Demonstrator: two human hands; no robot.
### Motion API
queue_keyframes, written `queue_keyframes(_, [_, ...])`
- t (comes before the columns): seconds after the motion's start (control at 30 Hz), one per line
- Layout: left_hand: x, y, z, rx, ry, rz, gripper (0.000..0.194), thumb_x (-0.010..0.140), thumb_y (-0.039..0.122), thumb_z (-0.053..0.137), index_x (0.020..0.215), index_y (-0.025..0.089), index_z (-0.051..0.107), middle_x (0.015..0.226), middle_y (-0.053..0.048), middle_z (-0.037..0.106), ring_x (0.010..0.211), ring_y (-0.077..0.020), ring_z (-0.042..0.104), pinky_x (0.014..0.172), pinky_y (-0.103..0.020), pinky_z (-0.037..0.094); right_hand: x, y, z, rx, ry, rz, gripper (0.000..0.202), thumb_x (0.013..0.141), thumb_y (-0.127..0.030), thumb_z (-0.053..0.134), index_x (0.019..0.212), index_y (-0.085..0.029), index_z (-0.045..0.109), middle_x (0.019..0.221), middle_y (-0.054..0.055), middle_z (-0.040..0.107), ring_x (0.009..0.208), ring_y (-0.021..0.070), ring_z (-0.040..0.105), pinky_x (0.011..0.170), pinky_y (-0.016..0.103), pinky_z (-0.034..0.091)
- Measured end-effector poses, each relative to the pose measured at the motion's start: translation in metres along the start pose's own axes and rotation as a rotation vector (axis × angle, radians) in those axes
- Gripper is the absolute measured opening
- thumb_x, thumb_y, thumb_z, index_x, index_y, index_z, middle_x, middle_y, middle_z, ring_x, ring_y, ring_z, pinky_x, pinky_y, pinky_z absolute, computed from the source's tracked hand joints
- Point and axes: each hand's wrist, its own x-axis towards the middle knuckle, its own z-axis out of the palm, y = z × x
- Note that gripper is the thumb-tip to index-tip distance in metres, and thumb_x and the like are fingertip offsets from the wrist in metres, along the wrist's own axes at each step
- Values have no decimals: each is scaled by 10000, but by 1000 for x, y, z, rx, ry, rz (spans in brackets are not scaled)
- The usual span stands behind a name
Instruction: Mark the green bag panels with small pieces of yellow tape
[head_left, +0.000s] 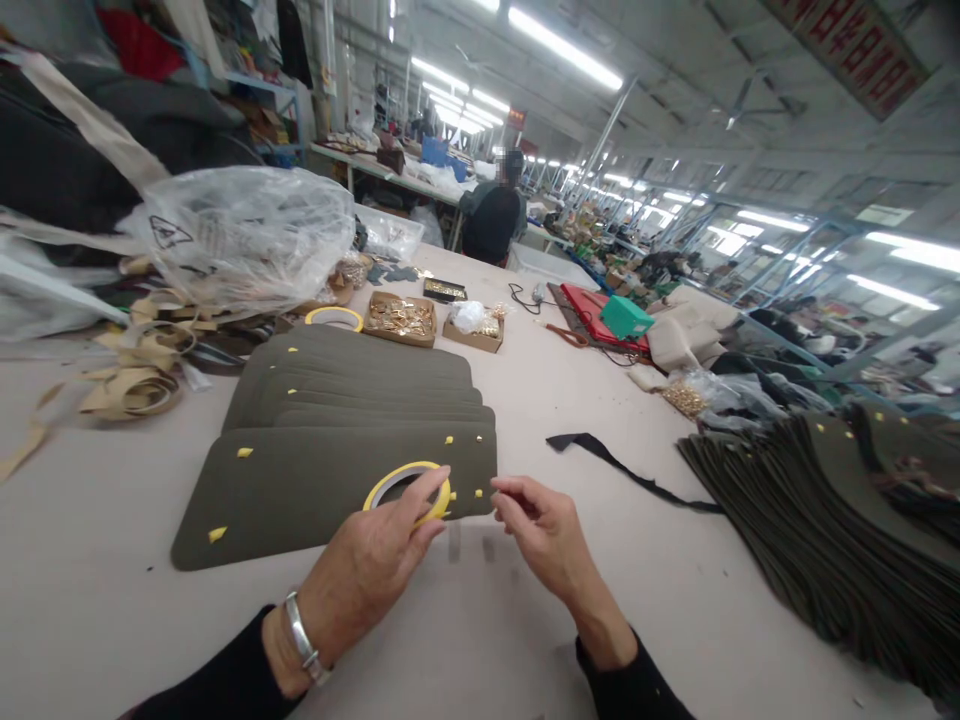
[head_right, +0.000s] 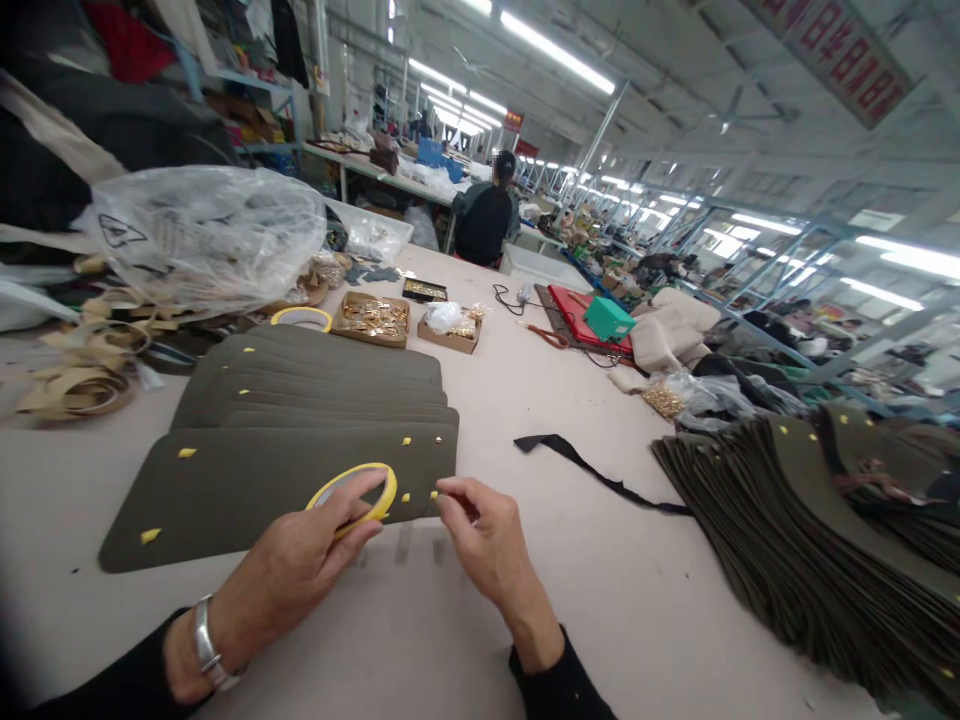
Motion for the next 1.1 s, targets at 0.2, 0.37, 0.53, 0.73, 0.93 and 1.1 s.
queue_keyframes(0.2, [-1, 7, 0, -30, -30, -8, 362, 997, 355, 333, 1313, 178, 353, 910, -17, 736, 751, -134, 713, 636, -212, 537, -5, -28, 9, -90, -129, -385, 187, 883, -143, 537, 1025, -193, 647, 920, 60, 682, 825, 154, 615, 767, 273, 499])
queue_keyframes(0.37, [-2, 9, -1, -6, 5, 36, 321, 990, 322, 363, 1269, 170, 407, 1000, -51, 726, 806, -142, 712, 677, -214, 550, -2, -25, 18, -213, -109, -508, 148, 889, -121, 485, 867, -185, 616, 777, 48, 653, 717, 156, 594, 689, 269, 489])
queue_keyframes(0.53, [1, 8, 0, -15, -19, 121, 198, 976, 204, 362, 1083, 191, 528, 910, -27, 707, 762, -131, 682, 700, -222, 540, -1, -20, 21, -285, -18, -627, 168, 829, -65, 477, 807, -201, 571, 710, 40, 652, 647, 152, 598, 634, 257, 482])
queue_keyframes(0.73, [14, 7, -3, 79, -112, 125, 229, 950, 147, 356, 891, 200, 571, 751, -9, 622, 675, -134, 599, 649, -239, 493, 4, -17, 26, -190, 67, -476, 163, 763, -70, 507, 711, -191, 604, 607, 14, 626, 550, 127, 569, 572, 241, 464])
queue_keyframes(0.93, [29, 6, -1, 150, -53, 149, 230, 933, 133, 385, 768, 198, 532, 701, -8, 550, 628, -151, 517, 557, -261, 395, 16, -22, 35, 386, 5, 256, 99, 716, -215, 606, 634, -159, 617, 491, 2, 632, 429, 115, 563, 444, 209, 456])
queue_keyframes(1.1, [31, 9, 5, 92, 33, 186, 192, 937, 128, 405, 816, 192, 541, 714, -5, 558, 647, -142, 515, 611, -260, 420, 42, -1, 31, 639, 29, 499, 177, 642, -298, 685, 624, -148, 593, 477, -18, 605, 405, 107, 554, 450, 237, 516])
